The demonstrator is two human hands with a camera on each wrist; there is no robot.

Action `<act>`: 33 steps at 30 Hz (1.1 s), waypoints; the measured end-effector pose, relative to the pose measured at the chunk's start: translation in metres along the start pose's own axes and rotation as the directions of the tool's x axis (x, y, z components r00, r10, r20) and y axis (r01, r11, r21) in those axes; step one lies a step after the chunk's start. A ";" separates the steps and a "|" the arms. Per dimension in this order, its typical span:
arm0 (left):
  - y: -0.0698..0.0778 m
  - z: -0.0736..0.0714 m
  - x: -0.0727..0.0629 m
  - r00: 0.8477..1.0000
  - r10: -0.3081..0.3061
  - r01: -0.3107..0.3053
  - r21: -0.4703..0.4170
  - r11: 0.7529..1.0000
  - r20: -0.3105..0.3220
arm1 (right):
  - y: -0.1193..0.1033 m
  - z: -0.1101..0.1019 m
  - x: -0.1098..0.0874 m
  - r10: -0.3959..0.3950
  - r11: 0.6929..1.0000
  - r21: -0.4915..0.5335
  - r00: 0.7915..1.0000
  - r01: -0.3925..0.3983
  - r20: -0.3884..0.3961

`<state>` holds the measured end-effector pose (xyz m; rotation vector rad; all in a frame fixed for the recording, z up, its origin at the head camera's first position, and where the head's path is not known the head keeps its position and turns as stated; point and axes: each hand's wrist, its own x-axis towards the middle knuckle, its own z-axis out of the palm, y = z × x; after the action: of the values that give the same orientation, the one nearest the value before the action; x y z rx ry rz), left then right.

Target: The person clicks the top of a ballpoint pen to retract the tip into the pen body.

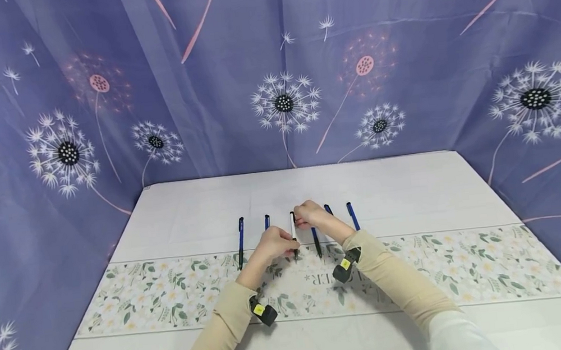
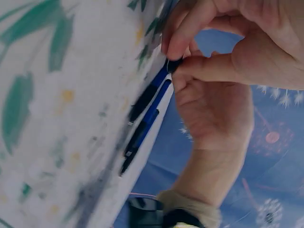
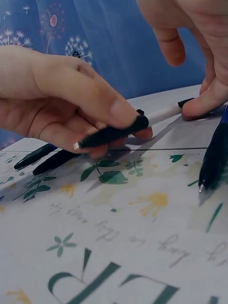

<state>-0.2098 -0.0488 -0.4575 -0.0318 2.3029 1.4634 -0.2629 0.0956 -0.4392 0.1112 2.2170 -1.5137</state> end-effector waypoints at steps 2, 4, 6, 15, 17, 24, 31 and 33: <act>-0.001 -0.003 0.001 0.998 -0.024 0.029 -0.087 0.996 0.051 | 0.000 0.000 0.000 0.000 1.000 0.009 1.000 0.000 0.002; -0.001 -0.006 0.001 0.995 -0.046 0.060 -0.153 0.986 0.090 | 0.001 0.000 0.001 -0.002 1.000 0.024 1.000 0.002 0.003; -0.001 -0.007 0.002 0.992 -0.054 0.076 -0.195 0.978 0.117 | 0.001 0.001 0.001 -0.006 0.999 0.053 1.000 0.006 0.002; 0.000 -0.009 0.003 0.986 -0.058 0.101 -0.284 0.954 0.159 | 0.002 0.001 0.006 0.026 0.918 0.394 0.997 -0.055 0.076; -0.001 -0.009 0.003 0.985 -0.046 0.094 -0.299 0.950 0.166 | 0.006 0.000 0.011 0.023 0.894 0.443 0.994 -0.066 0.102; -0.003 -0.007 0.004 0.980 0.005 0.074 -0.389 0.918 0.199 | 0.007 -0.003 0.012 0.015 0.809 0.576 0.984 -0.115 0.176; -0.008 -0.007 0.006 0.964 0.094 0.016 -0.410 0.912 0.247 | 0.005 -0.001 0.011 0.008 0.789 0.602 0.981 -0.125 0.192; -0.008 -0.007 0.006 0.961 0.109 0.006 -0.412 0.911 0.254 | 0.004 0.000 0.011 0.012 0.774 0.617 0.978 -0.141 0.209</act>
<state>-0.2154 -0.0578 -0.4638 0.1065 1.7613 1.8296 -0.2713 0.0950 -0.4465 0.2455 1.4515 -2.0647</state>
